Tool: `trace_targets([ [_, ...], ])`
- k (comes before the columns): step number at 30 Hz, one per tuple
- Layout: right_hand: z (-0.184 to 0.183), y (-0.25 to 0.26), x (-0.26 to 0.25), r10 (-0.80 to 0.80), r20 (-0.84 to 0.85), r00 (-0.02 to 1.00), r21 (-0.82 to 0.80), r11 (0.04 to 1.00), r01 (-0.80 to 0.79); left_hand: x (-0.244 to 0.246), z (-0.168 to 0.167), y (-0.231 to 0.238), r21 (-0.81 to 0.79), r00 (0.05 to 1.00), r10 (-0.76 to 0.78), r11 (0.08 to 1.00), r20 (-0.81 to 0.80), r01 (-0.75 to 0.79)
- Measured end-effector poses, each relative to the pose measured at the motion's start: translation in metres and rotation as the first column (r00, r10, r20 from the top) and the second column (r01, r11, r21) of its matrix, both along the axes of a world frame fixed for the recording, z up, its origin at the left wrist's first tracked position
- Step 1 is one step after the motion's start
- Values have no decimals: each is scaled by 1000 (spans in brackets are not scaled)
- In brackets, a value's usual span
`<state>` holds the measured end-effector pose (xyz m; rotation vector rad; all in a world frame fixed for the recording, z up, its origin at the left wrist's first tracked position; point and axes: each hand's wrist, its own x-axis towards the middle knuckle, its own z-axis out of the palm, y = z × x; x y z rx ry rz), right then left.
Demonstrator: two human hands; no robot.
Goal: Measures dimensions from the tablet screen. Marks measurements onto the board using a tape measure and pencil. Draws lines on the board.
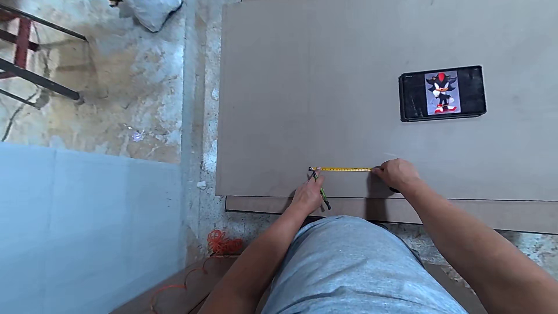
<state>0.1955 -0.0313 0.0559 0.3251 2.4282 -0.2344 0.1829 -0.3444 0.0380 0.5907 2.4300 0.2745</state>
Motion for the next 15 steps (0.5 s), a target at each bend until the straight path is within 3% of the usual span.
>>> trace_targets([
  [15, -4, 4, -14, -3, 65, 998, 0, 1000, 3, -5, -6, -4, 20, 1000, 13, 1000, -20, -12],
])
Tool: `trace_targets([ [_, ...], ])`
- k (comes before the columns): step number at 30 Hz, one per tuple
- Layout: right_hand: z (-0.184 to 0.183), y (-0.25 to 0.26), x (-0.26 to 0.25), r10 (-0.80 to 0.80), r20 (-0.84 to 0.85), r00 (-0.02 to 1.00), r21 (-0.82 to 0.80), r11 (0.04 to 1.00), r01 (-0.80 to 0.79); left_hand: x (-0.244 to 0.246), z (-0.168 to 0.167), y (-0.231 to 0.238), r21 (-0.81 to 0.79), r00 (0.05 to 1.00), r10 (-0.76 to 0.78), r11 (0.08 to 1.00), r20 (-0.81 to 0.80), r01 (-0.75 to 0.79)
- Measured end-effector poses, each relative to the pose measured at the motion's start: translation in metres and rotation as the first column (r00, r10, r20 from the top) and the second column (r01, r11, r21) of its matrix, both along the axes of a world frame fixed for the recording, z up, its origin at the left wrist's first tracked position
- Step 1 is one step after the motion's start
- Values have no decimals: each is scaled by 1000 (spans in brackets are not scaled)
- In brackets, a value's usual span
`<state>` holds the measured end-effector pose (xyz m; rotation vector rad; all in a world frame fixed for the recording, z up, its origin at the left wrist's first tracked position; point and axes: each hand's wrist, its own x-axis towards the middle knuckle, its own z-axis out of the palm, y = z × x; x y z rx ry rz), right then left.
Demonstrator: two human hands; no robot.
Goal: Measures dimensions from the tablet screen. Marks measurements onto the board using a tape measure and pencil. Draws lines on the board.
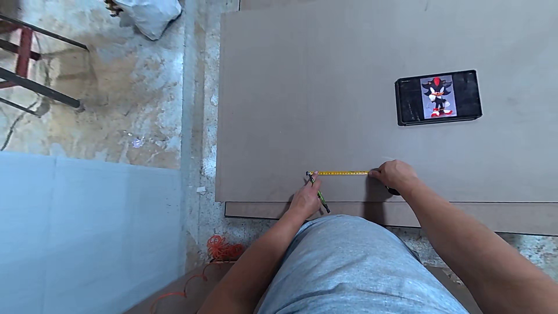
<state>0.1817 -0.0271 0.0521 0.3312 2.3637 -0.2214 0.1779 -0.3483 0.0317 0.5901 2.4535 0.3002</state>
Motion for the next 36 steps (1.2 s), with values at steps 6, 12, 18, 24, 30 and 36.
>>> trace_targets([
  [6, 2, 0, -5, -20, 40, 999, -16, 1000, 20, -3, 9, -5, 133, 989, 133, 981, 68, -141],
  [12, 2, 0, -4, -44, 46, 998, -23, 999, 45, -25, 11, -14, 528, 892, 413, 724, 183, -444],
  [18, 1, -1, -5, -38, 67, 997, -13, 999, 39, -61, 18, 27, 486, 831, 413, 677, 372, -553],
  [24, 2, -2, -6, -42, 75, 996, -9, 999, 43, -67, 1, 50, 397, 858, 312, 786, 407, -474],
  [30, 3, -1, -7, -57, 87, 995, -17, 998, 59, -63, 0, 51, 348, 892, 292, 843, 345, -410],
  [36, 5, -1, -7, -69, 87, 994, -20, 997, 71, -61, -1, 56, 339, 937, 229, 887, 263, -312],
])
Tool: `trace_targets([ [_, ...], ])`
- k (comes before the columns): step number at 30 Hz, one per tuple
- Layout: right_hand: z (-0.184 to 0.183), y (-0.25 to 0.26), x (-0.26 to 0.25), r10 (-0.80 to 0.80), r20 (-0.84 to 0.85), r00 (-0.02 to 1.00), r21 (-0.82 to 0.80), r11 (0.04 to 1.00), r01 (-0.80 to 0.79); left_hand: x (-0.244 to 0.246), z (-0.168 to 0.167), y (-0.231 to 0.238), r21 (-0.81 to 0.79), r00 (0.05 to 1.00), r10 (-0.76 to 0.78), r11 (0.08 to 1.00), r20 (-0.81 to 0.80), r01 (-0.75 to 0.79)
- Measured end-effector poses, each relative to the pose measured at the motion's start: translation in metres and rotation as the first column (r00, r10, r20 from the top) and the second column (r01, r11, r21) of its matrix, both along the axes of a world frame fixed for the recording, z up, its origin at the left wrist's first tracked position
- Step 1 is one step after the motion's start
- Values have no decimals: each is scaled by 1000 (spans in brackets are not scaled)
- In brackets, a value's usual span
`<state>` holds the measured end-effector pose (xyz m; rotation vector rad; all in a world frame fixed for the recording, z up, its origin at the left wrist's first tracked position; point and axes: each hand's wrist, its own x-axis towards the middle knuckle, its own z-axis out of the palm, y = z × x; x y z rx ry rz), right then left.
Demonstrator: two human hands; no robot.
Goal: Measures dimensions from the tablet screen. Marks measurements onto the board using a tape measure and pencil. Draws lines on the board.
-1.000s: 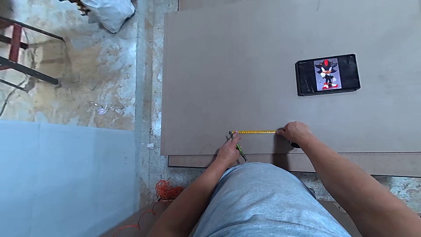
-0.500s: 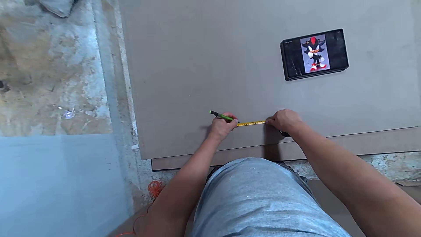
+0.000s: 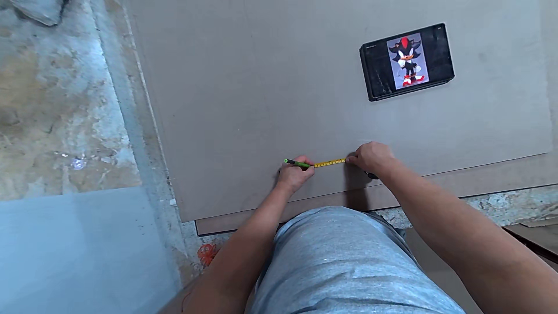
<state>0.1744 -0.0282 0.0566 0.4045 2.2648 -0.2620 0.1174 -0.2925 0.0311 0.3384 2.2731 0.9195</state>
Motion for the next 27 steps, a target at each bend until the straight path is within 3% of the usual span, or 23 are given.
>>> trace_targets([
  [27, -3, 7, -8, 15, 39, 999, -31, 999, -14, -6, 1, 1, -37, 998, -56, 998, -35, 54],
])
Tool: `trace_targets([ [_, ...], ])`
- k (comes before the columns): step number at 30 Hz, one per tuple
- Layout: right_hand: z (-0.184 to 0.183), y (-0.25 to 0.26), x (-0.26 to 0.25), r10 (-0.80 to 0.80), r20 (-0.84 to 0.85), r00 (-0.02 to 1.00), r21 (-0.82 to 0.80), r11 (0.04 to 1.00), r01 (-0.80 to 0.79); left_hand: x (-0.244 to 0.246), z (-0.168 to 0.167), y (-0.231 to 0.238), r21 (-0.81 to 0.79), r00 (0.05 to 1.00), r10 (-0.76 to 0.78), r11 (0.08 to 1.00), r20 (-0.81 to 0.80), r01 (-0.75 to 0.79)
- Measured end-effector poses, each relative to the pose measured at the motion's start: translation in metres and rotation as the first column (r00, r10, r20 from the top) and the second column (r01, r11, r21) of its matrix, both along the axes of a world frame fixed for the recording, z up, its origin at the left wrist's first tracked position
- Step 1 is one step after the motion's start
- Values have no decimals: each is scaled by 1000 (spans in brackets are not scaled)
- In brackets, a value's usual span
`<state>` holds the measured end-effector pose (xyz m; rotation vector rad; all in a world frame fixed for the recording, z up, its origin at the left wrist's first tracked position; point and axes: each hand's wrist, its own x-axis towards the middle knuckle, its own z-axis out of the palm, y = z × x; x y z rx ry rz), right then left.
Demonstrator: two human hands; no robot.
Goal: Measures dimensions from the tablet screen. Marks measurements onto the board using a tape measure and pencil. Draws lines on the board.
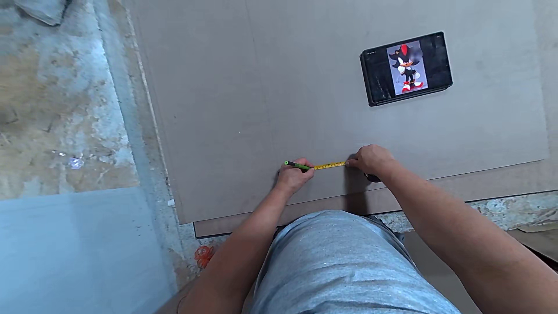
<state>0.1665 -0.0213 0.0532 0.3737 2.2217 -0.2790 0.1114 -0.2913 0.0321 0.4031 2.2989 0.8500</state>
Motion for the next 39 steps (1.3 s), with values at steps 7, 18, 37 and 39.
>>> trace_targets([
  [7, 0, 1, 1, 9, -10, 1000, -15, 1000, -9, -1, -1, -1, 10, 1000, 7, 1000, 20, -7],
  [18, -6, 6, 21, -2, -93, 996, -93, 996, -7, 6, 4, -13, 63, 980, 194, 978, 43, -197],
  [37, -16, -186, 224, -910, 136, 392, -544, 262, 797, 59, -31, -47, 82, 535, -713, 564, -453, 821],
  [39, -14, -208, 225, -916, 148, 372, -516, 250, 819, 63, -41, -51, 79, 496, -747, 518, -443, 851],
])
